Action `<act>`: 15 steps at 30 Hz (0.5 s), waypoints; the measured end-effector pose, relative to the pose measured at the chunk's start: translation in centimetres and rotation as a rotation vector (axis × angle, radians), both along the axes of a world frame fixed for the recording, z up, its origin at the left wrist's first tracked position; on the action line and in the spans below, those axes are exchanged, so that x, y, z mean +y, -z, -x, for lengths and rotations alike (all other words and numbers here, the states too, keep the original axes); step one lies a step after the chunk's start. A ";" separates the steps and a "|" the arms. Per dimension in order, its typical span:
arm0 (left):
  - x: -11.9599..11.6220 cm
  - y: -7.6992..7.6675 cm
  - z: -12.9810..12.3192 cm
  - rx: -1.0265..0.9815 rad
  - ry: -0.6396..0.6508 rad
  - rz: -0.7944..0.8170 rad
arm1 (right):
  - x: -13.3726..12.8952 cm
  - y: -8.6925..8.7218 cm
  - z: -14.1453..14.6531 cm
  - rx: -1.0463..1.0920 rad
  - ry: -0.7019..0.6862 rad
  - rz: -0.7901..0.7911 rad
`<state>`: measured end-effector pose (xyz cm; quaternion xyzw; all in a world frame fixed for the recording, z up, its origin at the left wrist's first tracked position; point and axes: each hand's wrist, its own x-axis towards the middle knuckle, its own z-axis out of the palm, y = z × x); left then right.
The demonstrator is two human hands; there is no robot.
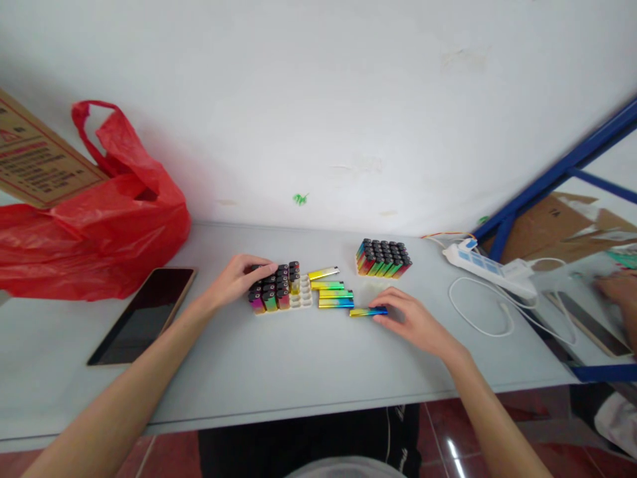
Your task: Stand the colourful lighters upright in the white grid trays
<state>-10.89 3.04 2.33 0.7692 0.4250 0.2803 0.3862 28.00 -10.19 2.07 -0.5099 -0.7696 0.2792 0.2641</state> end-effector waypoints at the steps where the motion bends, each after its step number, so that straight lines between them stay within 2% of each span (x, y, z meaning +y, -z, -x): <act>1: 0.0 0.0 0.0 0.001 0.001 0.002 | 0.3 -0.1 0.1 0.099 0.028 0.011; 3: -0.1 -0.1 -0.1 -0.002 0.010 0.005 | 1.3 -0.4 0.8 0.335 0.097 0.027; 6: -0.1 -0.2 -0.2 -0.012 0.018 0.011 | 3.7 -1.6 3.5 0.699 0.188 0.053; 9: -0.2 -0.4 -0.2 -0.009 0.023 0.019 | 6.6 -3.3 7.2 0.973 0.152 0.160; 12: -0.4 -0.6 -0.2 0.007 0.032 0.007 | 8.9 -4.0 10.2 1.017 0.033 0.309; 15: -0.5 -0.7 -0.3 0.015 0.035 -0.007 | 10.3 -2.9 11.9 0.948 0.002 0.343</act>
